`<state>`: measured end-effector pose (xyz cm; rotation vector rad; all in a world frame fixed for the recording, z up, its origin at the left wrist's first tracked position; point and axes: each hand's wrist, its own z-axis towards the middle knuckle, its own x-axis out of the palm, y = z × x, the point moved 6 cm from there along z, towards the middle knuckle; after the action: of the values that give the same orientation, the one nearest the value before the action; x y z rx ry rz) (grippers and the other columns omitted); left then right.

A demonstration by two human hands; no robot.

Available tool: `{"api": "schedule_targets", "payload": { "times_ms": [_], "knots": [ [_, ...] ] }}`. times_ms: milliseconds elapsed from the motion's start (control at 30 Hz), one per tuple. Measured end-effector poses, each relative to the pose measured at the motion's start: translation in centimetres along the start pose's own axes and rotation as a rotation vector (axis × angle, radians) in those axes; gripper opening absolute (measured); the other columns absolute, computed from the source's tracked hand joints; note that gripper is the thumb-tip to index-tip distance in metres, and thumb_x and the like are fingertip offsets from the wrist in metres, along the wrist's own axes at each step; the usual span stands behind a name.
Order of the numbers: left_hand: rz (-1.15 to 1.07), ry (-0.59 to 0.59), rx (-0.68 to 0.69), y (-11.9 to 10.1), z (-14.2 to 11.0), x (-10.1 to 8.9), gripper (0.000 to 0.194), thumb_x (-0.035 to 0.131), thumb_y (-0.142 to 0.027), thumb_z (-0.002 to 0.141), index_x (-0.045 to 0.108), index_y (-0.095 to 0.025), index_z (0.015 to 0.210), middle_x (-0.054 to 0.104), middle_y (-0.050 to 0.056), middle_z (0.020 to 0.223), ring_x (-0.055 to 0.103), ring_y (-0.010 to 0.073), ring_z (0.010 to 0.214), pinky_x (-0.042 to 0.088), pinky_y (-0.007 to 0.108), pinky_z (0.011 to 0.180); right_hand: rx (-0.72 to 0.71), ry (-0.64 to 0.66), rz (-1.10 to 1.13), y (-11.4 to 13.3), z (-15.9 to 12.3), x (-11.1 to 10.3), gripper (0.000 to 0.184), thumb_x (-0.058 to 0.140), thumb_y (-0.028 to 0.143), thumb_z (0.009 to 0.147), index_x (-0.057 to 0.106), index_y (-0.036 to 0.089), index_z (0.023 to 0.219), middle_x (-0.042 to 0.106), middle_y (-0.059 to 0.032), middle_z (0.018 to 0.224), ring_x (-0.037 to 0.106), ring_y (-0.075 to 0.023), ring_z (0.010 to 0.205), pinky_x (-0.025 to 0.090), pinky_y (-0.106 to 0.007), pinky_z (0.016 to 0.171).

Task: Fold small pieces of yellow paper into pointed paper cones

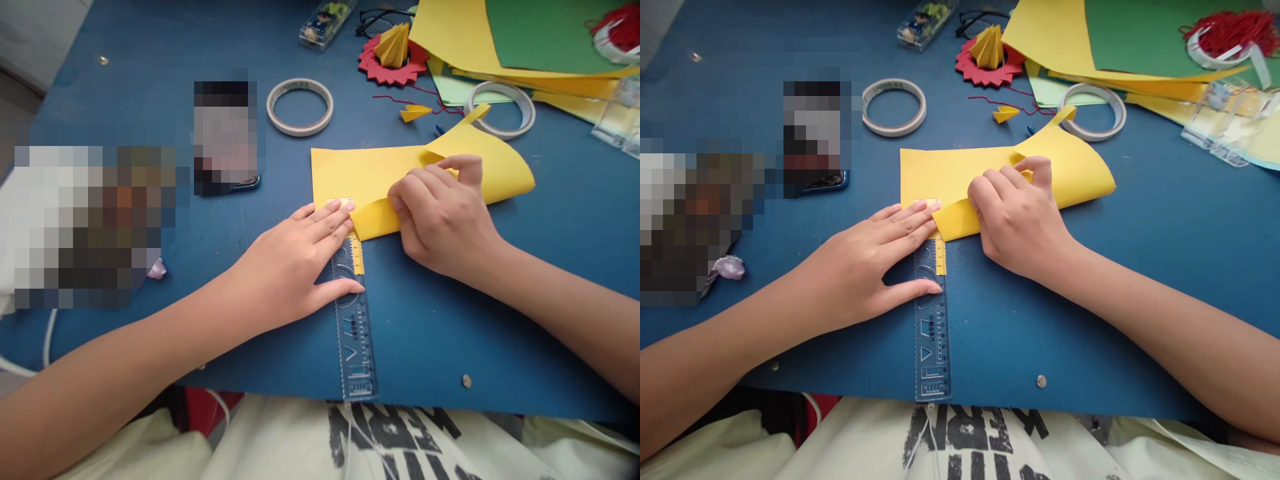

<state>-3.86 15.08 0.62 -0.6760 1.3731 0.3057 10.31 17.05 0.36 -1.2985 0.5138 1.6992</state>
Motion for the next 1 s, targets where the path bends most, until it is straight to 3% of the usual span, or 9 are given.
{"api": "schedule_targets", "payload": {
  "times_ms": [1000],
  "knots": [
    [-0.002, 0.008, 0.000, -0.05, -0.01, 0.22, 0.066, 0.050, -0.051, 0.086, 0.044, -0.003, 0.132, 0.040, 0.015, 0.141, 0.036, 0.0246, 0.134, 0.030, 0.042, 0.113, 0.027, -0.048, -0.001, -0.05, -0.15, -0.19, 0.012, 0.038, 0.012, 0.088, 0.044, 0.018, 0.079, 0.057, -0.0012, 0.071, 0.047, -0.0146, 0.065, 0.030, -0.033, 0.082]
  ]
}}
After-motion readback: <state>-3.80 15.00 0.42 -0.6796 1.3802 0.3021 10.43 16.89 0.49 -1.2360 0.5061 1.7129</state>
